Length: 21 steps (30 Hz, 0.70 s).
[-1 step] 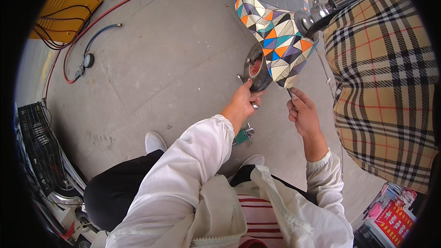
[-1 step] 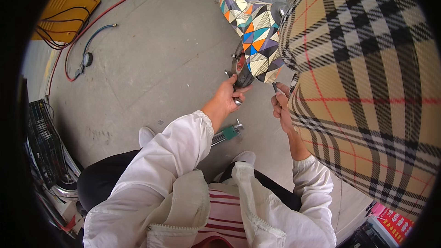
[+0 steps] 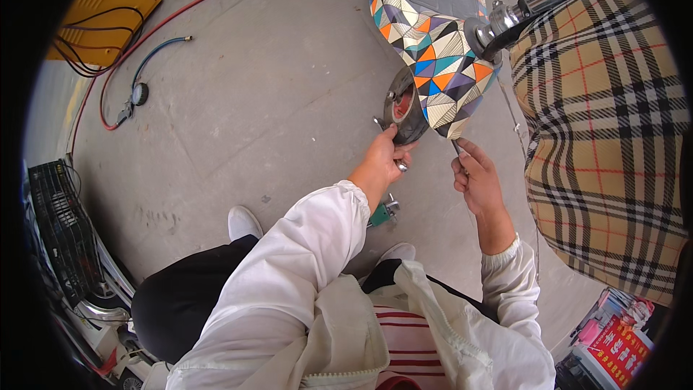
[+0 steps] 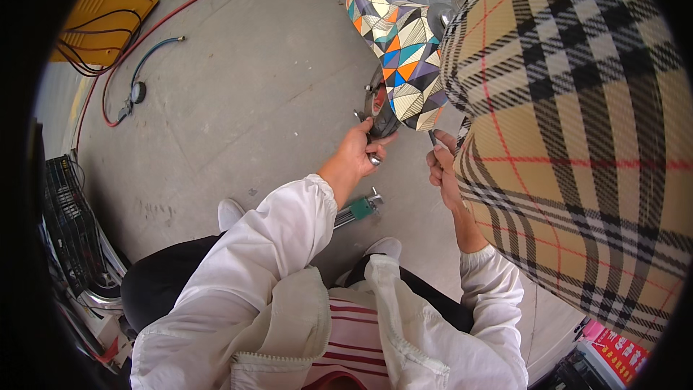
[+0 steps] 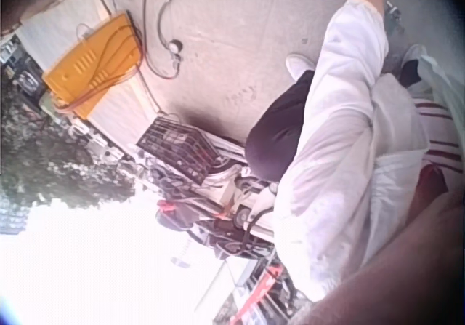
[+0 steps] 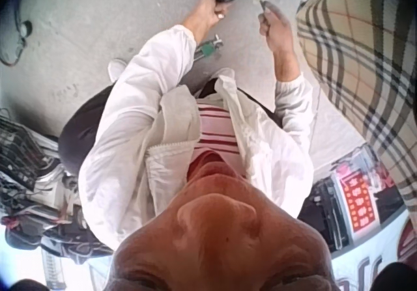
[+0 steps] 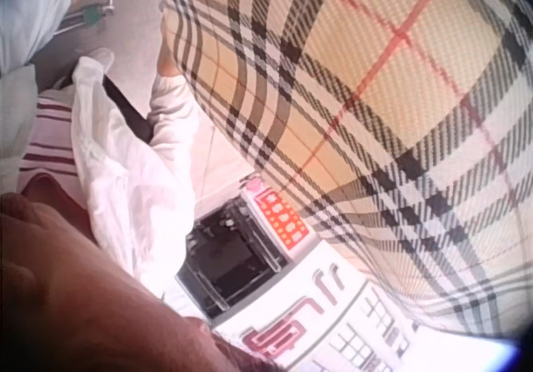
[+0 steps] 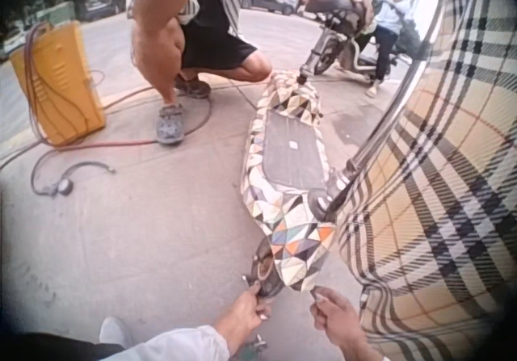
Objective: The person uses a wrench and an Allen key to loosen and remove bolts from a scooter wheel, then removes the wheel and continues to disassemble the hub components on the floor.
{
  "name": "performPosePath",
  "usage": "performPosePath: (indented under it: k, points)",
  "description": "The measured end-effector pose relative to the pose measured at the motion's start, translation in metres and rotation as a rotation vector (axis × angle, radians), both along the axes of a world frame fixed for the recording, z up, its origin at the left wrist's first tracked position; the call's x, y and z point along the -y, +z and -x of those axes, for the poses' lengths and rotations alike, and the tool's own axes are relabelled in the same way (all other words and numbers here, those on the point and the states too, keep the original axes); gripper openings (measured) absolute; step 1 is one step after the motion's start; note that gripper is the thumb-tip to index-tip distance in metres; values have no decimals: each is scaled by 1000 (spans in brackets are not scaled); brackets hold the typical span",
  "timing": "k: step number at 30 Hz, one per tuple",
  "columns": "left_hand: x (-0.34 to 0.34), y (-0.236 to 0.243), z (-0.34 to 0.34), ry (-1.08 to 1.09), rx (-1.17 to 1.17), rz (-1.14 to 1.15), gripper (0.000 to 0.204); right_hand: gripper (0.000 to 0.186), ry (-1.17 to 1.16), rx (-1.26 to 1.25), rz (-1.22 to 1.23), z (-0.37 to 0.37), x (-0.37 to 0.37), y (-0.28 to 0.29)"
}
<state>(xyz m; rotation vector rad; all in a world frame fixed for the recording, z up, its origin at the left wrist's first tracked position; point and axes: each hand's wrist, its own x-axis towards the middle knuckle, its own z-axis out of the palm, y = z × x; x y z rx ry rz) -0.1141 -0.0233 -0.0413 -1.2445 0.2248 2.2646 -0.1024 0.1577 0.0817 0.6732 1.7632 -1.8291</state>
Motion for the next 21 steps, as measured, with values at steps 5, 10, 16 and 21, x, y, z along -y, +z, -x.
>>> performPosePath:
  k: [5, 10, 16, 21]
  points:
    - [-3, -3, 8, 9, 56, -97, 29, 43, 14, -7, -13, 1, -2, -4]
    - [-3, 5, 16, -47, 132, -61, 25, 43, 27, -1, -18, 3, -2, -7]
    - [4, -11, 7, -175, 39, 50, 30, 42, 29, -3, -12, 2, 0, -9]
    - [13, 2, -10, -416, -78, 619, 44, 42, -1, 5, -20, 0, -5, -11]
